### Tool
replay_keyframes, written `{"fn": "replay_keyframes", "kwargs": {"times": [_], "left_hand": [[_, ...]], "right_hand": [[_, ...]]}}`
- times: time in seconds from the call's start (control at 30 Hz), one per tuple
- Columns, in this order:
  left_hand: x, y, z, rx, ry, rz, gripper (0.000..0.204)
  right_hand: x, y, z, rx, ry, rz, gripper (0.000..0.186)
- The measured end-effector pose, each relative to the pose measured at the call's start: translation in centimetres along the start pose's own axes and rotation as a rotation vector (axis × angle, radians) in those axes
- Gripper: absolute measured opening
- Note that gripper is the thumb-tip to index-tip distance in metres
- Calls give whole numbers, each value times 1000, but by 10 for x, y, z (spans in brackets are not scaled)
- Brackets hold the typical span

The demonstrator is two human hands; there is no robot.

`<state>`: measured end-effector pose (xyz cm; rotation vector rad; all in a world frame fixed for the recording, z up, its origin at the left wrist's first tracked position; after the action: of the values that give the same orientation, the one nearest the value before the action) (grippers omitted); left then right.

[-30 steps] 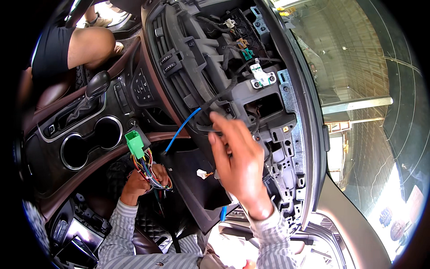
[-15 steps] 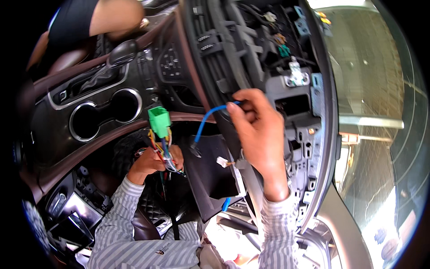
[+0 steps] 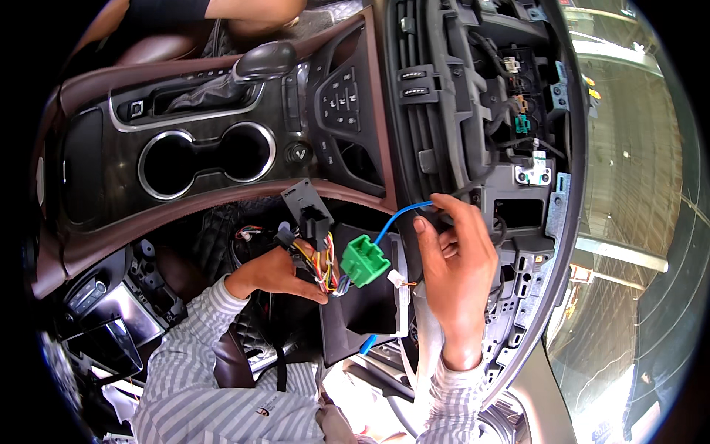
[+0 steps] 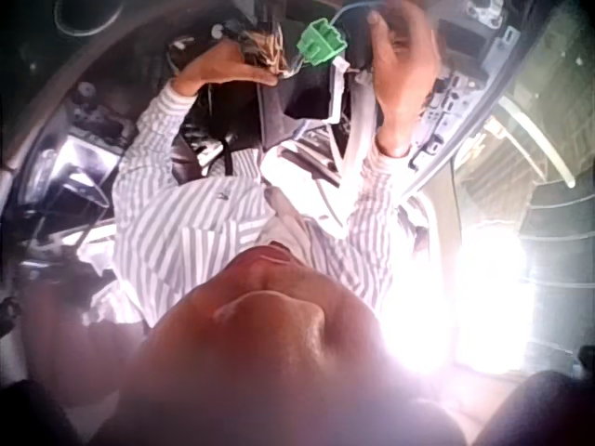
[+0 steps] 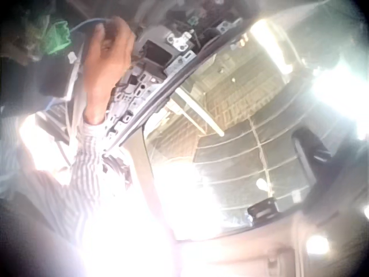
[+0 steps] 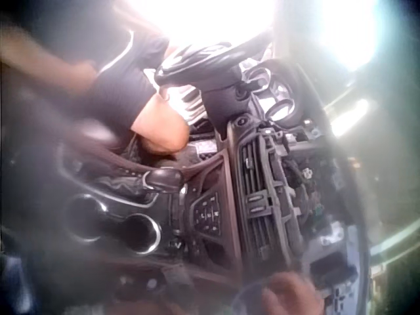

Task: The person works inside a vehicle's dashboard area, manipulating a bundle of multi-colored wires and electrical connectors. They use a blue-handled screwdriver to loosen a screw on a metal bracket and connect a green wiring harness adapter to the vehicle's internal wiring. The person then tucks the connected wires into the dashboard cavity.

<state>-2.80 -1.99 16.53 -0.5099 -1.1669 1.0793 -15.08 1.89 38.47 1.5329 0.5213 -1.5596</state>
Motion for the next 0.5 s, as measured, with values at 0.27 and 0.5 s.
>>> {"fn": "replay_keyframes", "kwargs": {"times": [0.27, 0.5], "left_hand": [[4, -4, -2, 72, -3, 157, 33], [7, -12, -7, -41, 1, 120, 37]], "right_hand": [[17, 0, -59, 38, 116, 133, 32], [52, -9, -58, 394, 405, 494, 41]]}}
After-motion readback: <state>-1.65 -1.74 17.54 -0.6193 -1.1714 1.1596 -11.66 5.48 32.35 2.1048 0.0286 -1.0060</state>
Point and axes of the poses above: each hand's wrist, its own z-axis towards the middle knuckle, its own x-axis out of the palm, y = z × x, the point moved 5 cm from there along z, towards the middle knuckle, and after that the axes turned 3 degrees about x, right-handed, at the moved point
